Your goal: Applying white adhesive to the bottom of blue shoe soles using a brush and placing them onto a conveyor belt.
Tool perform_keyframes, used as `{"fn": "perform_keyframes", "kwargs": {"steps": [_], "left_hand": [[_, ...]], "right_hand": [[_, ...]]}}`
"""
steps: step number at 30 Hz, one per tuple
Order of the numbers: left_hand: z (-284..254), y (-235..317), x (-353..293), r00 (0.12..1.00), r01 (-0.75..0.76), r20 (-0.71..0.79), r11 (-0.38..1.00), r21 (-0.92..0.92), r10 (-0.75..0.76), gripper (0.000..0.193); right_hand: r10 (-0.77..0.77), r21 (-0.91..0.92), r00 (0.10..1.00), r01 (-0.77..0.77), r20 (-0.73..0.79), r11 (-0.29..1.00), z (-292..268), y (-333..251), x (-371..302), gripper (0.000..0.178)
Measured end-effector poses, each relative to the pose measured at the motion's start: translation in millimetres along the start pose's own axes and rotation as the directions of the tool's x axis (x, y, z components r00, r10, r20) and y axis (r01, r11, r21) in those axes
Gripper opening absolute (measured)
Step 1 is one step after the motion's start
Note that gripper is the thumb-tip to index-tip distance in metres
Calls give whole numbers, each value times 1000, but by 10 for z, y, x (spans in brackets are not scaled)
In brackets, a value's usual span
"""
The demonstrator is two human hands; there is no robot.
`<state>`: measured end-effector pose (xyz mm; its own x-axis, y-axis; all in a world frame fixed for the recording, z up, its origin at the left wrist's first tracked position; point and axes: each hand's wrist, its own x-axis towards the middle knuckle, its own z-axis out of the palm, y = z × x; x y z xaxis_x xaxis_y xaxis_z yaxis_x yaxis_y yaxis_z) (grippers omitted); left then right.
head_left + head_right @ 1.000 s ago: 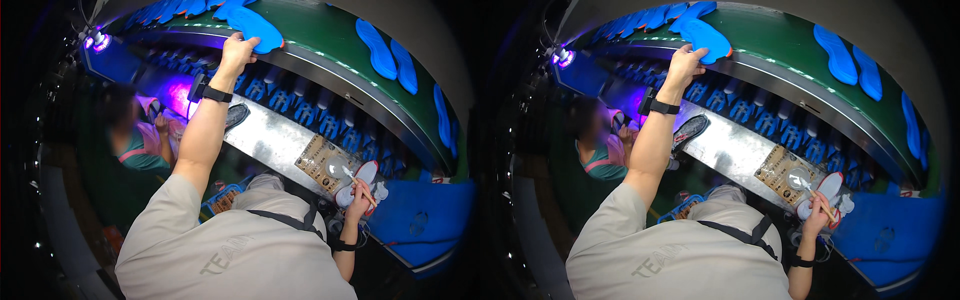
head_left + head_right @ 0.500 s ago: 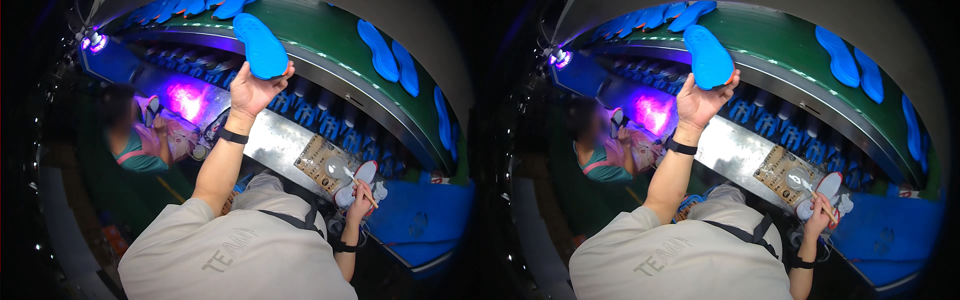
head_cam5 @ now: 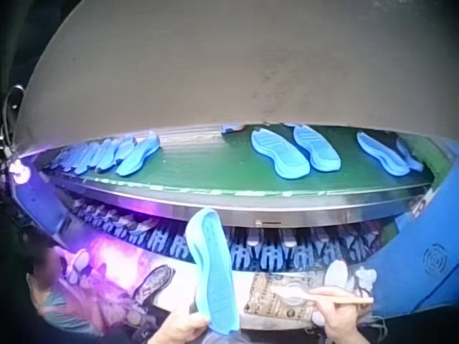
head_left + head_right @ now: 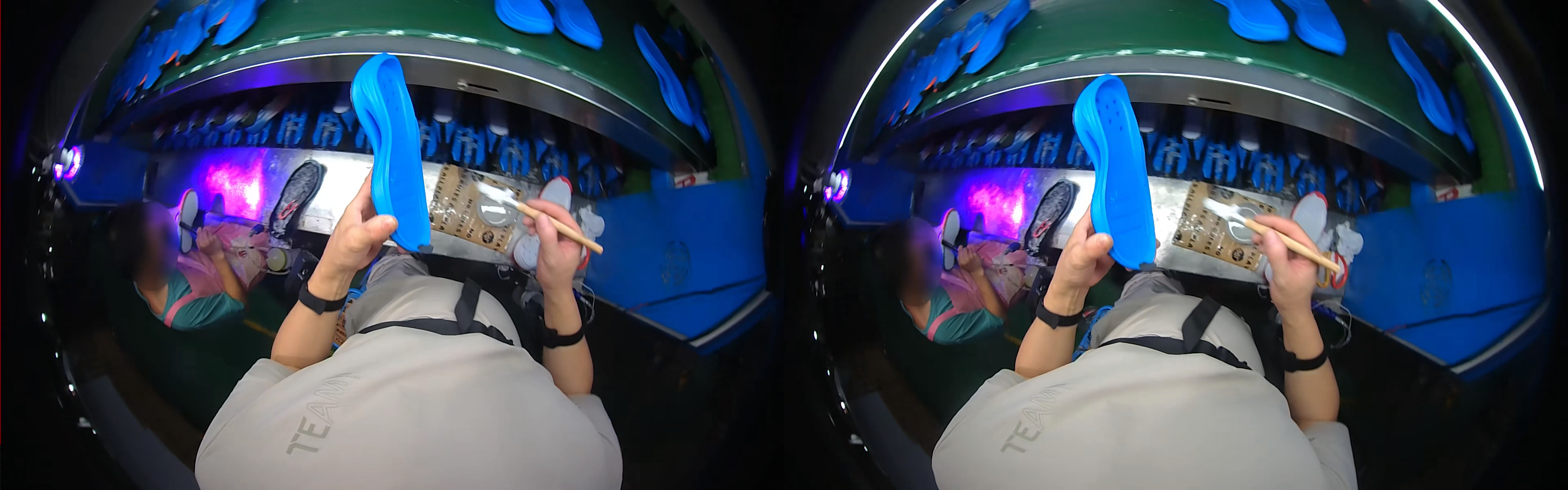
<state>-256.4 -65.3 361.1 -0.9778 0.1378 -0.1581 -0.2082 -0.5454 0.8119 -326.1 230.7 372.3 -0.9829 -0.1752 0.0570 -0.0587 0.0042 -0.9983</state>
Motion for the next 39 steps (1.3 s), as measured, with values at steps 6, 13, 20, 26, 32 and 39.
{"fn": "perform_keyframes", "kwargs": {"steps": [6, 13, 20, 26, 32, 39], "left_hand": [[353, -166, -50, 998, 55, -9, 998, -2, -55, 114], [527, -135, -62, 991, 123, 43, 992, 5, -124, 111], [574, -112, 3, 989, 125, 86, 992, -9, -124, 102], [548, -107, 56, 985, 146, 95, 989, 16, -147, 104], [471, -193, 55, 997, 63, 33, 995, 81, -66, 105], [495, -138, 61, 999, 34, 19, 991, 130, -37, 108]], "right_hand": [[-101, 8, 989, 101, 107, 995, 195, -225, 215, 20], [-266, -127, 953, 285, 148, 950, 100, -205, 326, 21], [-358, -238, 907, 406, 221, 882, 8, -252, 149, 18], [-255, -245, 927, 324, 276, 914, -64, -387, 22, 14], [-253, -192, 918, 320, 306, 928, -88, -426, -104, 14], [-183, -163, 922, 250, 340, 955, -109, -486, -168, 14]]}}
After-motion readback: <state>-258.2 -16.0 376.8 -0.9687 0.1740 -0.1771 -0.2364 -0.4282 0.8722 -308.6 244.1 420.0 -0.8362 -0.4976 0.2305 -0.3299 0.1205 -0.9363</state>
